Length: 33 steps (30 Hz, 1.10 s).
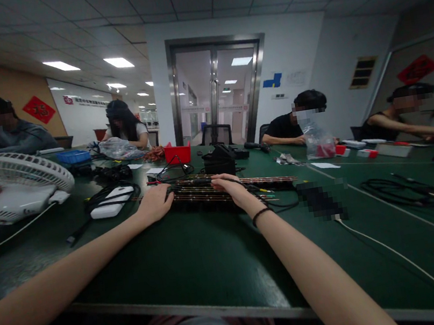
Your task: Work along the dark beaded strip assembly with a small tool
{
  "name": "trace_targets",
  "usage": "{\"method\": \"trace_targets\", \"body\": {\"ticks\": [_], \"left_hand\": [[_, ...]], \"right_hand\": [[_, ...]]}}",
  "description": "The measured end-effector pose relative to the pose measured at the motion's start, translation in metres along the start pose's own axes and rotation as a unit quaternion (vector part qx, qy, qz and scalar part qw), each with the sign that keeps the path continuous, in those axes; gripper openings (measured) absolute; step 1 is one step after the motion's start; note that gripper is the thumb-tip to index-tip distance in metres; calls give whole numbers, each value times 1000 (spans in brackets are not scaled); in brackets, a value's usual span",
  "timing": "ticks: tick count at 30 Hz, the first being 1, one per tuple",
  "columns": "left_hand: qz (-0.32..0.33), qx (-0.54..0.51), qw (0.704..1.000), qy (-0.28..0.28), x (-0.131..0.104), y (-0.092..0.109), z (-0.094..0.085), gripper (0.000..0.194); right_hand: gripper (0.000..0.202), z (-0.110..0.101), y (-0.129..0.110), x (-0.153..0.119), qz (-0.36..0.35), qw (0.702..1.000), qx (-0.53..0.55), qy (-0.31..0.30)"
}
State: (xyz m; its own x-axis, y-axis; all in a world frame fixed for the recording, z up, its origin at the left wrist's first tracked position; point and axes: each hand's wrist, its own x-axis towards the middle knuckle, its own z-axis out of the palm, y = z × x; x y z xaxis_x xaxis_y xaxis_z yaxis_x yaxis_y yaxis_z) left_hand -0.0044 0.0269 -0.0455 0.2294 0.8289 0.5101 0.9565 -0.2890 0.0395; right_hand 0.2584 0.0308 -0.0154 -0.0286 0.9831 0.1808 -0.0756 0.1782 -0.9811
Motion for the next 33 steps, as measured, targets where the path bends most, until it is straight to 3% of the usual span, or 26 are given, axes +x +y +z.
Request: {"method": "trace_targets", "body": {"ticks": [21, 33], "left_hand": [[42, -12, 999, 23, 3, -8, 7, 36], [46, 7, 999, 2, 0, -4, 2, 36]], "right_hand": [[7, -1, 5, 5, 0, 1000, 0, -3], [8, 0, 4, 1, -17, 999, 21, 17]]}}
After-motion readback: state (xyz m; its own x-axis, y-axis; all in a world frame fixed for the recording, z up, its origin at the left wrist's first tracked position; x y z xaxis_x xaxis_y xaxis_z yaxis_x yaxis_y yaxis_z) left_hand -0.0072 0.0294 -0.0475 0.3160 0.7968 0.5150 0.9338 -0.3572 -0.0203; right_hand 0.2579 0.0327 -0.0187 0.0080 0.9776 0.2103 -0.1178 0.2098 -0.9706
